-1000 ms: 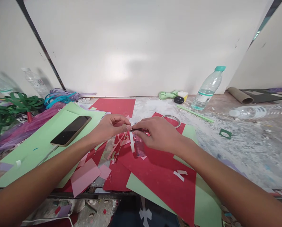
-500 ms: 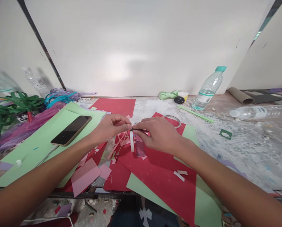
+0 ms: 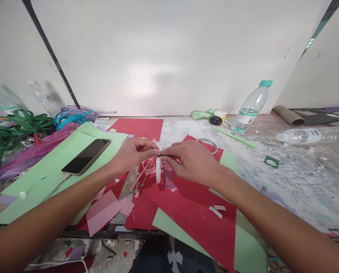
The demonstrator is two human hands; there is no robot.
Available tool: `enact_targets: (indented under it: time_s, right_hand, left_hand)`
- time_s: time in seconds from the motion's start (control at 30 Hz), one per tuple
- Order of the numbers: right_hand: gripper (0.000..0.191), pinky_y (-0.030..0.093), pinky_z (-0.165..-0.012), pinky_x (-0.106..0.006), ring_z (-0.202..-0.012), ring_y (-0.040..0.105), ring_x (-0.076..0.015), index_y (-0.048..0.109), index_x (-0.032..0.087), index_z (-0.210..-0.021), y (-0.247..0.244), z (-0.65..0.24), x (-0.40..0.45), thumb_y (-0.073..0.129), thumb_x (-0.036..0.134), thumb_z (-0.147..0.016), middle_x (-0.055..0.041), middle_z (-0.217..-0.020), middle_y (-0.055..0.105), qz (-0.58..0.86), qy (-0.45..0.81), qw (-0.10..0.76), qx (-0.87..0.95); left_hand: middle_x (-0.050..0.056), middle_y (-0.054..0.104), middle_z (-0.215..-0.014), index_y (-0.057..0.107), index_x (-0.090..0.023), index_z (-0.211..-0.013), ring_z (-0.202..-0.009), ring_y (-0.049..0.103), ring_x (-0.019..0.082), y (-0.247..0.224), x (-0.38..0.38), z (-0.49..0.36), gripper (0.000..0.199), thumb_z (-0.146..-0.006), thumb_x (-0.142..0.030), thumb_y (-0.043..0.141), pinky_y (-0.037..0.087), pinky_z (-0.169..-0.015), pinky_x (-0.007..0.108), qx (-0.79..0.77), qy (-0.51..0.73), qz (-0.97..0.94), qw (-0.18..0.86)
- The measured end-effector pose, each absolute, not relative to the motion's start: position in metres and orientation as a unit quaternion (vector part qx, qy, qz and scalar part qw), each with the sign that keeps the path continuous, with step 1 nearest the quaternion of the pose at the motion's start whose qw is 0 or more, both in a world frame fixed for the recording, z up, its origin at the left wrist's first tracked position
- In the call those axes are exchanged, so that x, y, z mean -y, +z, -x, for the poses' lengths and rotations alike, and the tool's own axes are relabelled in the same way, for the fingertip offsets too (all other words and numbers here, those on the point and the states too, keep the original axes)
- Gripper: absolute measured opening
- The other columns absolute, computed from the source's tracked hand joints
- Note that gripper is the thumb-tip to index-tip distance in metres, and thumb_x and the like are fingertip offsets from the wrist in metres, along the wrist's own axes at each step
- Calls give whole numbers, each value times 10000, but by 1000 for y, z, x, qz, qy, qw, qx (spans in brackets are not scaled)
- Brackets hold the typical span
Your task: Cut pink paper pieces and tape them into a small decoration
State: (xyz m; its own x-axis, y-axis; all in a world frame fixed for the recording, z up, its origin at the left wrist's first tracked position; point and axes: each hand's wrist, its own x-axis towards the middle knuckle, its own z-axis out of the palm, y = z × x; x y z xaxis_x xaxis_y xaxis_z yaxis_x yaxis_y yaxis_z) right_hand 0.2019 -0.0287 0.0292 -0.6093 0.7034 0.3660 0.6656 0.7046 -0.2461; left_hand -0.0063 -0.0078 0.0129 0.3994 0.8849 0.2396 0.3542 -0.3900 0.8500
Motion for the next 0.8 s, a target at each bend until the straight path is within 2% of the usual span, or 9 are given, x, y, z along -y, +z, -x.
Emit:
enact_targets:
  time_s: [0.3,0.5,0.6,0.7,0.8]
  right_hand:
    - [267,339,-524,-260,-619,567,-140,701,256,-1058,36,-203,29,519,283,-864,-11,-792,726,386,70,218,894]
    - [238,341,-511,-255,-577,547,-127,710,264,-1013,40,-206,28,552,299,-839,-6,-765,711,403,106,224,881]
    - [260,352,-504,-255,-567,543,-128,702,259,-1031,39,-209,23,543,346,-845,-10,-777,706,432,134,240,859]
    - [314,377,-526,-264,-621,575,-150,688,237,-1063,35,-216,14,529,402,-849,-34,-848,708,469,154,257,831]
    - [320,375,-523,-274,-634,591,-169,694,253,-1053,29,-223,4,525,425,-842,-39,-849,708,471,180,200,840]
  left_hand:
    - [20,652,-778,705,-208,-811,-677,541,130,13,10,6,277,-800,-455,582,407,-608,255,-415,355,-752,369]
    - [-27,480,-607,665,-184,-730,-557,363,82,16,12,4,302,-829,-444,548,295,-520,226,-409,388,-738,371]
    - [-33,426,-589,622,-169,-675,-556,332,79,17,13,4,325,-822,-452,558,279,-520,225,-408,403,-726,379]
    - [-32,453,-600,647,-179,-723,-549,338,79,18,12,5,302,-809,-458,575,294,-529,226,-409,413,-709,400]
    - [-30,479,-599,680,-197,-814,-524,333,76,17,11,5,292,-797,-473,586,298,-519,228,-417,418,-682,433]
